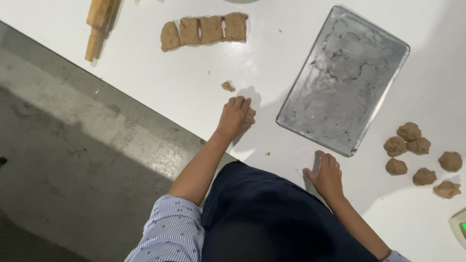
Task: Portioning and weighing dough pieces on a digital scale in a bakery kitchen.
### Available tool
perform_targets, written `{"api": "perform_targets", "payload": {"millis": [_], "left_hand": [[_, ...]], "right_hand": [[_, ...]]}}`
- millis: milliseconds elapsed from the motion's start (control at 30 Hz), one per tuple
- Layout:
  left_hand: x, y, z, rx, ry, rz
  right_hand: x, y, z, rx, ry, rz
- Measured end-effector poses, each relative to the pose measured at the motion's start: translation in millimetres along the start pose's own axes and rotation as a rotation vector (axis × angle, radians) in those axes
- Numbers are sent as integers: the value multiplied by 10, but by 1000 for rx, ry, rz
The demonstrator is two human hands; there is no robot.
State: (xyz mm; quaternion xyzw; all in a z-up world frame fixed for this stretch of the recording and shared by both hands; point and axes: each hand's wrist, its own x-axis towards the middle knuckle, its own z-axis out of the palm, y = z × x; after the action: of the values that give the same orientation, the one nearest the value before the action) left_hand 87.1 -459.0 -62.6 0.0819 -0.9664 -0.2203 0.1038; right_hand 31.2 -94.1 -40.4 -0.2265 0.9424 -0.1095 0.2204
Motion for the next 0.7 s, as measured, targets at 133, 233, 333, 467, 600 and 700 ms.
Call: {"api": "perform_targets", "payload": {"millis": [133,233,333,467,600,700], "left_hand": [[21,1,254,-93,-329,-286],[107,238,62,-171,-289,-257],[250,711,-285,-413,-226,-206],[392,1086,-287,-676,-198,-52],[419,1336,-48,-889,-270,-101],[346,1452,165,-1172,-434,-312]], "right_hand": [[-8,219,84,34,8,-6],[136,173,14,77,42,-47],[256,-153,-328,267,-113,105],[384,-579,-807,1250,-122,158],[387,-339,-634,1325,-124,128],[224,-27,-396,1299,-72,143]]}}
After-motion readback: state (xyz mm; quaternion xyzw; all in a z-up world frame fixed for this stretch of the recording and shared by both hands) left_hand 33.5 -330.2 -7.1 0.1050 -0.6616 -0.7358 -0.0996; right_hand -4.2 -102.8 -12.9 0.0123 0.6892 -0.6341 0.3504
